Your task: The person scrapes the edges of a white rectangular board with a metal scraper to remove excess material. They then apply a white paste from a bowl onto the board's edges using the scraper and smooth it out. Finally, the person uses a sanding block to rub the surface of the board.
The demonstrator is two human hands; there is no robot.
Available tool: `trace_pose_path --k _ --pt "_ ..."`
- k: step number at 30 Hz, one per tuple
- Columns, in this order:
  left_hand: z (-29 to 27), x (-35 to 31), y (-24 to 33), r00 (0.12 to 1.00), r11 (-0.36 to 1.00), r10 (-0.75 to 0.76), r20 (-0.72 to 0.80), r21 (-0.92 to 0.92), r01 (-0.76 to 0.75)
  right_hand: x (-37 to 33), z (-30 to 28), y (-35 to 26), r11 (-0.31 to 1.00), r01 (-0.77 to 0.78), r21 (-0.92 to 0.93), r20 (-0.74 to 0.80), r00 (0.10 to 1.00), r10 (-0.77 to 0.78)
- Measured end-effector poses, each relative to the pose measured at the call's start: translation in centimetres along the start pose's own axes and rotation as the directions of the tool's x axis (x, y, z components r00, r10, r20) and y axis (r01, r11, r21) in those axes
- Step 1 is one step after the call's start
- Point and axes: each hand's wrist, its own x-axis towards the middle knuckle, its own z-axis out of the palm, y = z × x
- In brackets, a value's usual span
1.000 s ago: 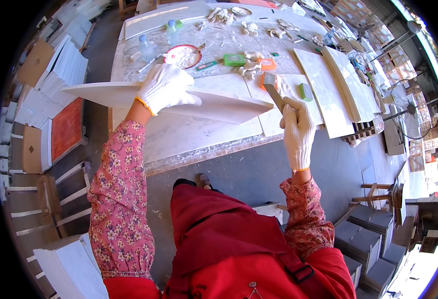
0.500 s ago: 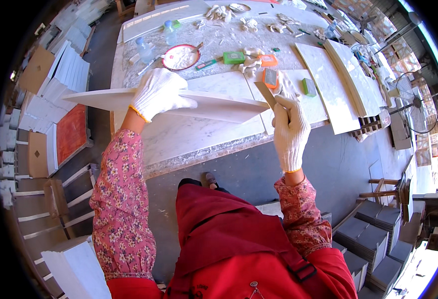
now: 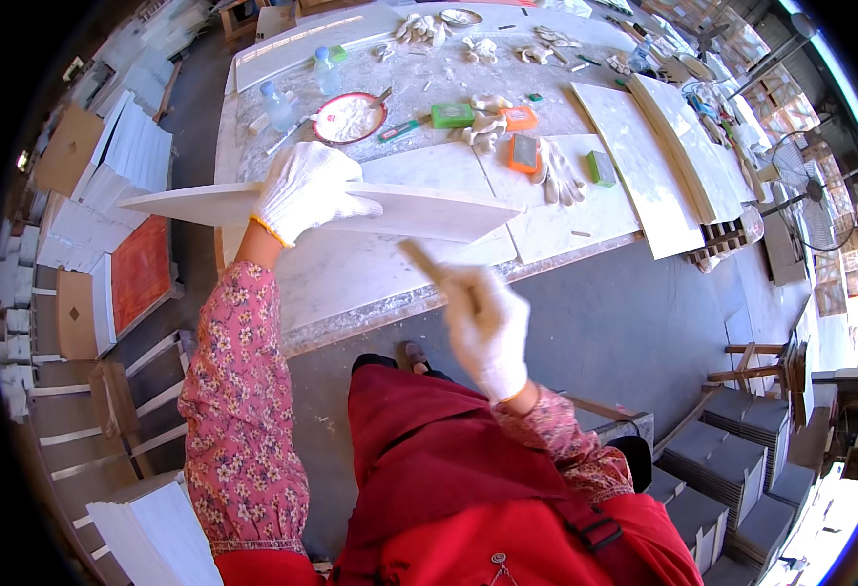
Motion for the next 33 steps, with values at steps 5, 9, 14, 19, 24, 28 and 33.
trace_pose_path --k 5,9,14,19,24,28,33 --pt "-0.2 -0.6 0.0 1.000 1.000 -0.015 0.009 0.014 0.015 4.8 -5.8 0.4 0.994 -0.104 -0.030 -0.102 0.990 0.100" --pt "0.0 0.3 -0.1 0.999 1.000 -0.013 0.038 0.023 0.012 7.4 -9.4 3.6 0.974 0.071 -0.214 -0.046 0.995 -0.083" --pt "-0.5 1.5 -0.9 0.997 0.999 0.044 -0.061 0.019 -0.043 11.3 -10.2 4.9 0.688 0.560 -0.462 0.295 0.828 -0.476" --pt "-0.6 3.1 -2.0 0.971 0.987 0.157 -0.182 0.006 -0.158 15.5 -9.3 6.1 0.402 0.771 -0.495 0.475 0.627 -0.618" --pt "-0.9 4.4 -2.0 0.999 0.998 0.036 -0.028 -0.049 -0.037 17.5 -8.8 5.1 0.190 0.854 -0.484 0.597 0.481 -0.642" --pt "-0.2 5.1 -2.8 0.996 0.997 0.066 -0.066 -0.035 -0.068 18.5 -8.4 6.0 0.154 0.864 -0.480 0.592 0.449 -0.670" --pt "-0.2 5.7 -3.3 0.997 0.995 0.060 -0.053 -0.071 -0.064 18.1 -7.5 8.5 0.230 0.801 -0.552 0.468 0.527 -0.709"
